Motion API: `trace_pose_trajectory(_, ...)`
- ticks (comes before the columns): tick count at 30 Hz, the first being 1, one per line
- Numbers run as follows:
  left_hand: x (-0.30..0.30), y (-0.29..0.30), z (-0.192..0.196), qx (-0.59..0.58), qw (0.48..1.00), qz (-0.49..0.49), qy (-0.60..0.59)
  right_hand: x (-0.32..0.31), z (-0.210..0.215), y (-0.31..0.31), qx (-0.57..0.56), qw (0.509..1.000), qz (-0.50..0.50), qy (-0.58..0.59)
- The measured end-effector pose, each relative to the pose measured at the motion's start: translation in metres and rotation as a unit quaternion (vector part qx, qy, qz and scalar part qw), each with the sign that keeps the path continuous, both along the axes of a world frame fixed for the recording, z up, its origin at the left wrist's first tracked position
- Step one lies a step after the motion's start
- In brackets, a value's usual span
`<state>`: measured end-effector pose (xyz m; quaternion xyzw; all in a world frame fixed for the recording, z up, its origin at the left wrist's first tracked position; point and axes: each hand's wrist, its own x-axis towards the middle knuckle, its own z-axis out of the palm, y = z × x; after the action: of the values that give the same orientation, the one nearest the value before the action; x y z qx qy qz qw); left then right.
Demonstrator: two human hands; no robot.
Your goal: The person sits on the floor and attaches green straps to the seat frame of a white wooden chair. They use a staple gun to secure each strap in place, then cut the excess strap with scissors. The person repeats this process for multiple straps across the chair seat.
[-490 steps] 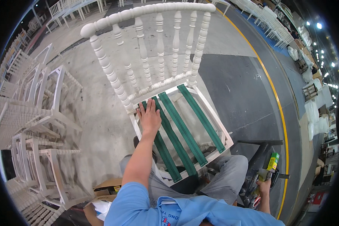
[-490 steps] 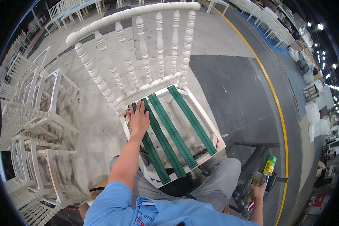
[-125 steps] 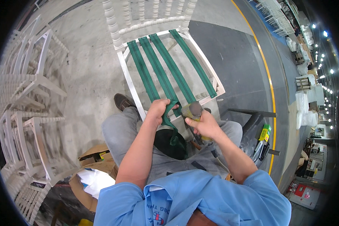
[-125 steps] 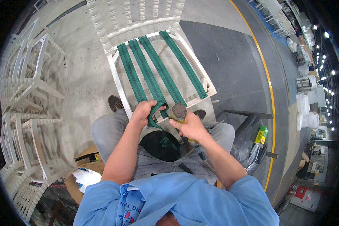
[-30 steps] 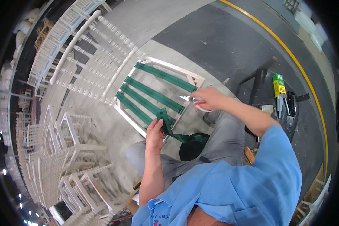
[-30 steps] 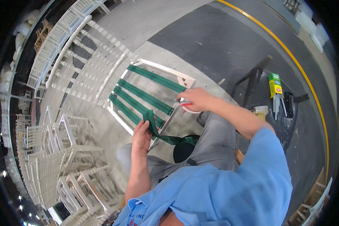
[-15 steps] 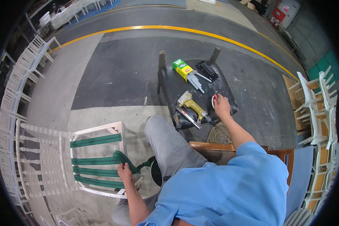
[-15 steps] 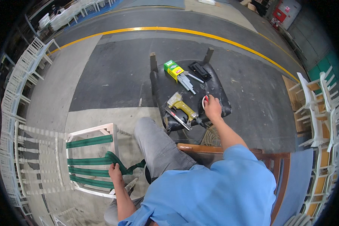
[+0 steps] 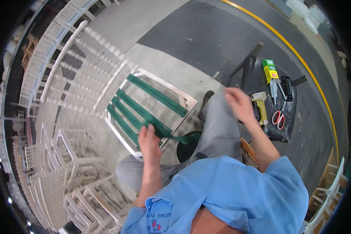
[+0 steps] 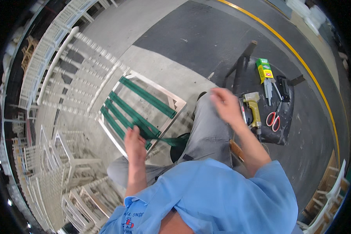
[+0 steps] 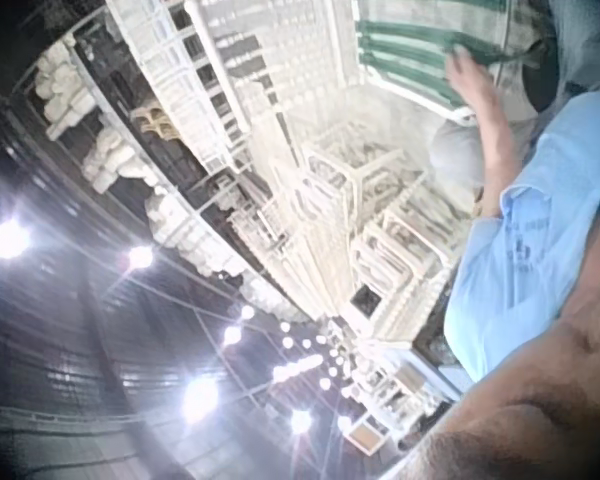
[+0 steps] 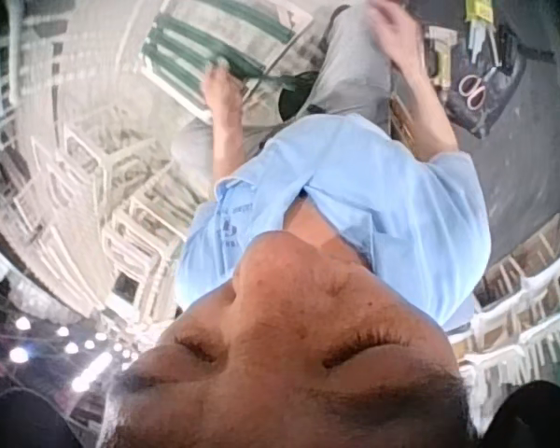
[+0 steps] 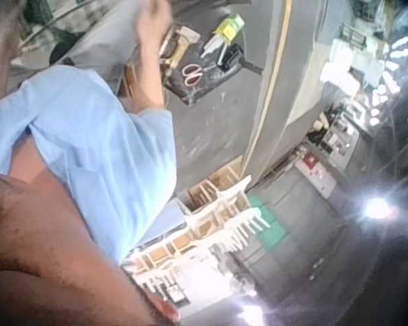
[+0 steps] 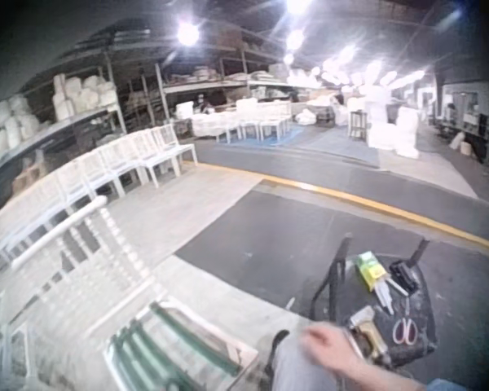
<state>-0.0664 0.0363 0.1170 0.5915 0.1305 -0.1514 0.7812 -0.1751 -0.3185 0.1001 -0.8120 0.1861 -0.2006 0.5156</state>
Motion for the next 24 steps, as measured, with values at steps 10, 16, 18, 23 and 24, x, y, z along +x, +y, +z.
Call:
trace_pose_trajectory(10, 0.067, -0.007, 0.153, -0.078, 0.973, 0.022, -0.218, 0.103, 0.007, 0.145, 0.179, 0.818, 0.524, 0.156)
trace_pose_trajectory(16, 0.090, 0.020, 0.202, -0.138, 0.938, 0.082, -0.306, 0.086, -0.049, 0.169, 0.335, 0.693, 0.566, 0.295)
trace_pose_trajectory(18, 0.092, 0.030, 0.210, -0.137, 0.933, 0.091, -0.319, 0.085, -0.049, 0.187, 0.314, 0.753, 0.516, 0.261)
trace_pose_trajectory(23, 0.087, 0.036, 0.223, -0.171, 0.919, 0.088, -0.344, 0.109, -0.043, 0.211, 0.386, 0.784, 0.471, 0.119)
trace_pose_trajectory(24, 0.085, 0.045, 0.224, -0.185, 0.913, 0.081, -0.354, 0.112, -0.041, 0.217, 0.405, 0.766, 0.477, 0.149)
